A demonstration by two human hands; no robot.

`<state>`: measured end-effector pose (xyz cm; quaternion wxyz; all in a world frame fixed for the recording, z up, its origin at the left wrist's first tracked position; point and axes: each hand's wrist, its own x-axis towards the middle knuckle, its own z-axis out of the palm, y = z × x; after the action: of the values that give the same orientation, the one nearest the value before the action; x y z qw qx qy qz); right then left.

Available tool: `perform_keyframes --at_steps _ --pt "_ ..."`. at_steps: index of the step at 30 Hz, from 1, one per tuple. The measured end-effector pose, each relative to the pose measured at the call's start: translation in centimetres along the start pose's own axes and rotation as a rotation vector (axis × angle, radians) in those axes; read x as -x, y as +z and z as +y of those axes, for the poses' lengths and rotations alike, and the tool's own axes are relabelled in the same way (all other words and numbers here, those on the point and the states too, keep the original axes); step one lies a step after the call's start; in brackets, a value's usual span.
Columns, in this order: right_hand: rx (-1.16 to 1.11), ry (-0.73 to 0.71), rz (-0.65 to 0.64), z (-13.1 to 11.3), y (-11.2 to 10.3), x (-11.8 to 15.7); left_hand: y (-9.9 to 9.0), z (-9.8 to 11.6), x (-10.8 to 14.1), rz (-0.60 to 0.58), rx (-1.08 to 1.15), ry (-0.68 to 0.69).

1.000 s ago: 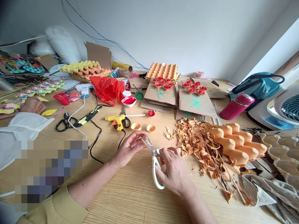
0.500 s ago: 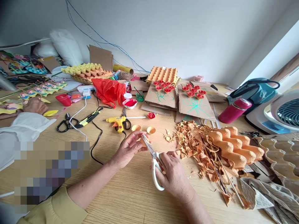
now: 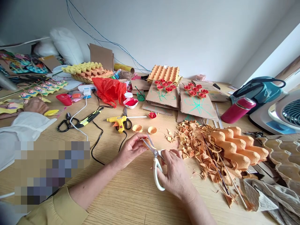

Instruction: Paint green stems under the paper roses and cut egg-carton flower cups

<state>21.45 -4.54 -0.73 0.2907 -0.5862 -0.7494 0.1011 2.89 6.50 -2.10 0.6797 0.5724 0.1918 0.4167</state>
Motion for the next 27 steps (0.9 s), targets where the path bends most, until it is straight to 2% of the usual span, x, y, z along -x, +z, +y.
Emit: perform_keyframes --at_steps 6,11,15,19,27 --pt "0.008 -0.053 0.033 -0.13 0.08 0.10 0.04 0.06 0.01 -0.004 0.043 0.012" --pt "0.040 -0.084 0.076 -0.15 0.07 0.32 0.25 0.43 0.03 0.036 0.075 -0.008" --pt "0.034 -0.097 0.100 -0.25 0.11 0.28 0.45 0.83 0.10 0.048 0.154 -0.061" --pt "0.001 -0.060 0.068 -0.28 0.10 0.12 0.49 0.83 0.10 0.045 0.218 -0.110" --pt "0.022 -0.020 0.004 0.30 0.16 0.07 0.18 0.56 -0.11 0.030 0.072 0.012"
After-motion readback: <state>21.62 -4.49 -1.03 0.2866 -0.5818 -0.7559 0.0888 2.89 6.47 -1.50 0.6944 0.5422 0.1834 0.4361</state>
